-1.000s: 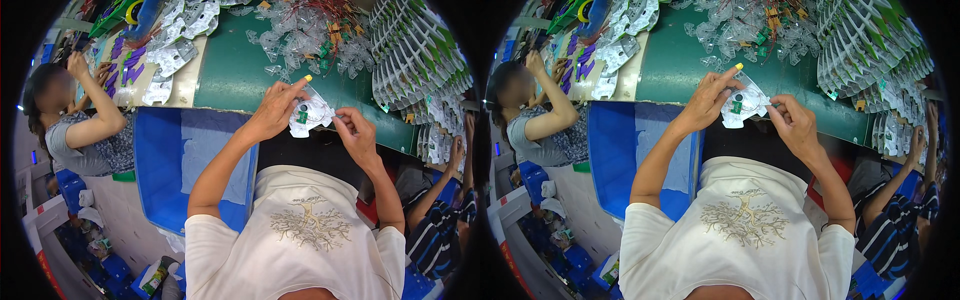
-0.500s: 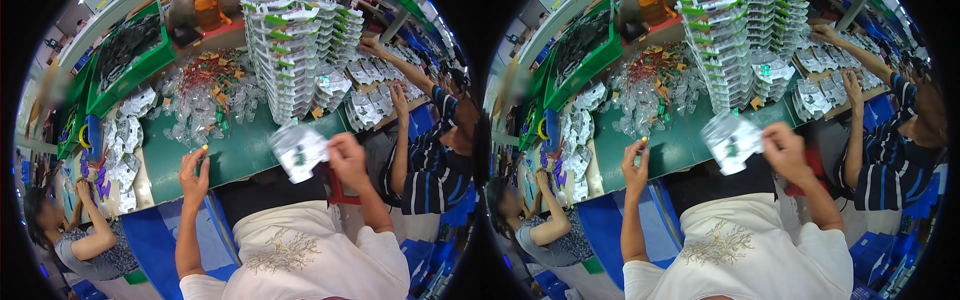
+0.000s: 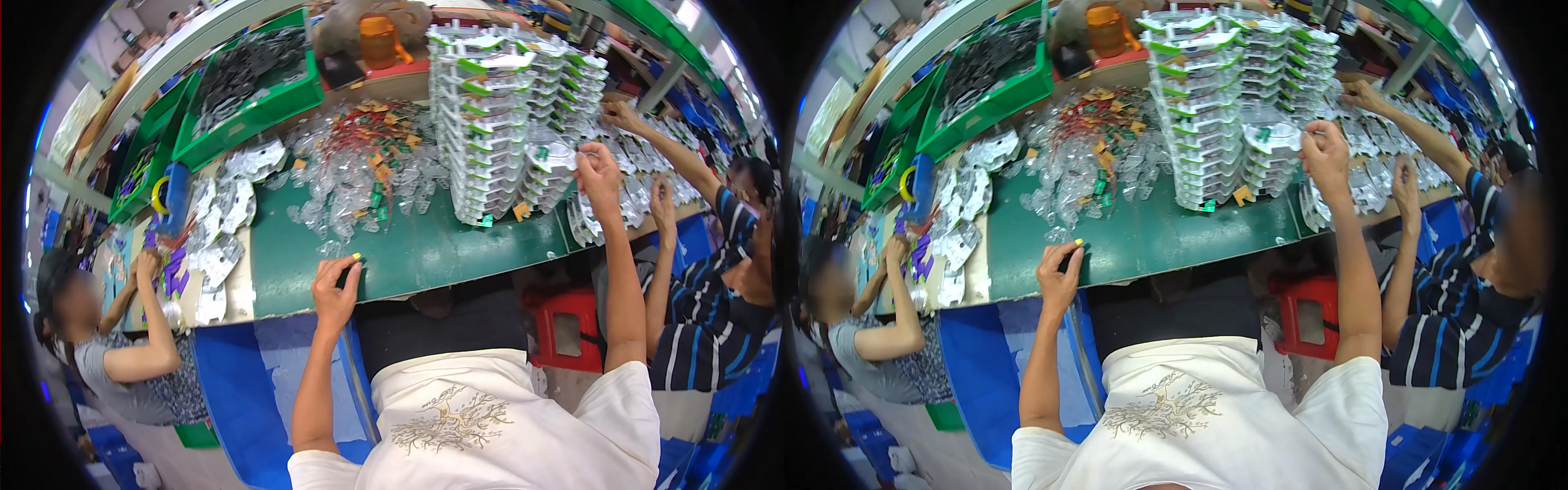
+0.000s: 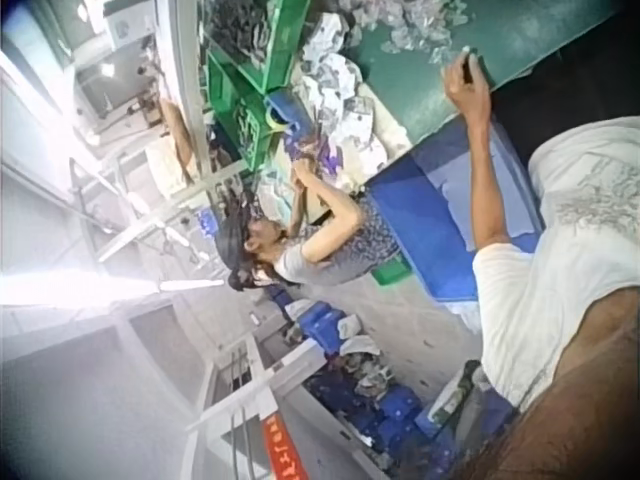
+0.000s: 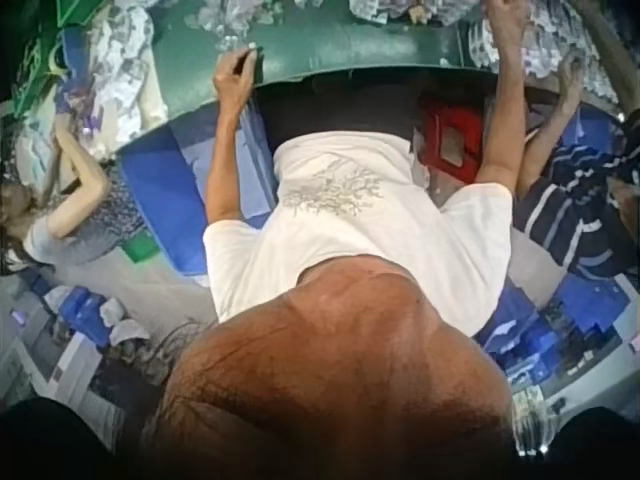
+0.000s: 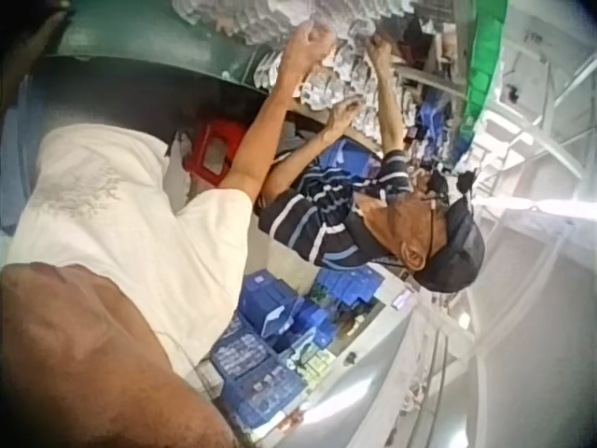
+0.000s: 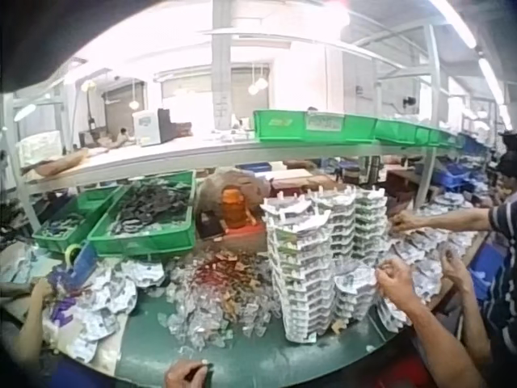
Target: Assembling small plastic components by inserting a yellow part into a white plastic base at a factory workbench.
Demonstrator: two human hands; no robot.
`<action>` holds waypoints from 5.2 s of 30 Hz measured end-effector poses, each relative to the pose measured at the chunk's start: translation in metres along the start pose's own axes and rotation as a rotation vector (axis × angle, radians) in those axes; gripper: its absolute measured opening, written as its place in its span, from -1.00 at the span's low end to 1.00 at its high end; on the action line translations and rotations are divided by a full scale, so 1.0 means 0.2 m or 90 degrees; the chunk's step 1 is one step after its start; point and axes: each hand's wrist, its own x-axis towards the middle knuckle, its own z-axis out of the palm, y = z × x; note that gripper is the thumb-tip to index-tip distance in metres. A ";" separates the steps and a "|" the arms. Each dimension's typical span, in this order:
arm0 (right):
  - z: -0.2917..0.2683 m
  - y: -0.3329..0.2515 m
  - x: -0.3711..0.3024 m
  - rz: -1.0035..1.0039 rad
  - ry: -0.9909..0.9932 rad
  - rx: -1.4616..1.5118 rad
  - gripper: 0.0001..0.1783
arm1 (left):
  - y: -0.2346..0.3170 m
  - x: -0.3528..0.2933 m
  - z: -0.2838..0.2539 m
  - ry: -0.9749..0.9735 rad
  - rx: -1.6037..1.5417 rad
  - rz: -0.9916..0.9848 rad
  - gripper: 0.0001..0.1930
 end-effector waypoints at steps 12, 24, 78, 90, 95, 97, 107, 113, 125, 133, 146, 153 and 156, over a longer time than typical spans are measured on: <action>0.18 -0.32 -0.35 -0.200 -0.009 -0.022 -0.78 | 0.00 -0.06 0.15 0.138 0.130 0.221 -0.90; 1.31 -0.13 -0.48 -0.366 -0.270 -0.223 -0.70 | -0.04 -0.05 0.10 0.213 0.240 0.270 -0.86; 1.09 -0.67 -0.62 0.216 -0.513 0.559 -0.85 | 0.21 0.04 -0.05 0.049 -0.319 -0.227 -0.75; 1.07 -0.55 -0.68 0.225 -0.604 0.397 -0.84 | 0.34 0.16 -0.15 -0.070 -0.573 -0.280 -0.77; 1.10 -0.54 -0.70 0.165 -0.592 0.308 -0.82 | 0.33 0.15 -0.15 -0.028 -0.639 -0.313 -0.84; 1.13 -0.57 -0.72 0.093 -0.521 0.251 -0.82 | 0.33 0.14 -0.15 0.016 -0.618 -0.270 -0.83; 1.12 -0.53 -0.73 -0.128 -0.423 0.052 -0.94 | 0.32 0.07 -0.01 0.032 -0.474 -0.275 -0.80; 1.15 -0.58 -0.74 -0.216 -0.466 0.046 -0.92 | 0.32 0.05 -0.06 0.068 -0.392 -0.222 -0.80; 1.29 -0.49 -0.75 0.021 -0.681 0.138 -0.91 | 0.07 -0.05 -0.19 -0.221 -1.053 -0.634 -0.47; 1.20 -0.43 -0.62 0.126 -0.541 0.183 -0.97 | -0.33 0.08 -0.75 0.142 0.462 -0.118 -0.40; 1.12 -0.40 -0.65 0.121 -0.518 0.165 -0.92 | 0.03 0.05 -0.55 -0.017 0.396 0.127 -0.64; 1.00 -0.35 -0.65 0.131 -0.521 0.084 -0.91 | 0.32 -0.20 -0.05 -0.137 0.202 0.190 -0.52; 0.97 -0.36 -0.68 0.036 -0.532 -0.003 -0.93 | 0.32 -0.23 -0.06 -0.131 0.209 0.167 -0.46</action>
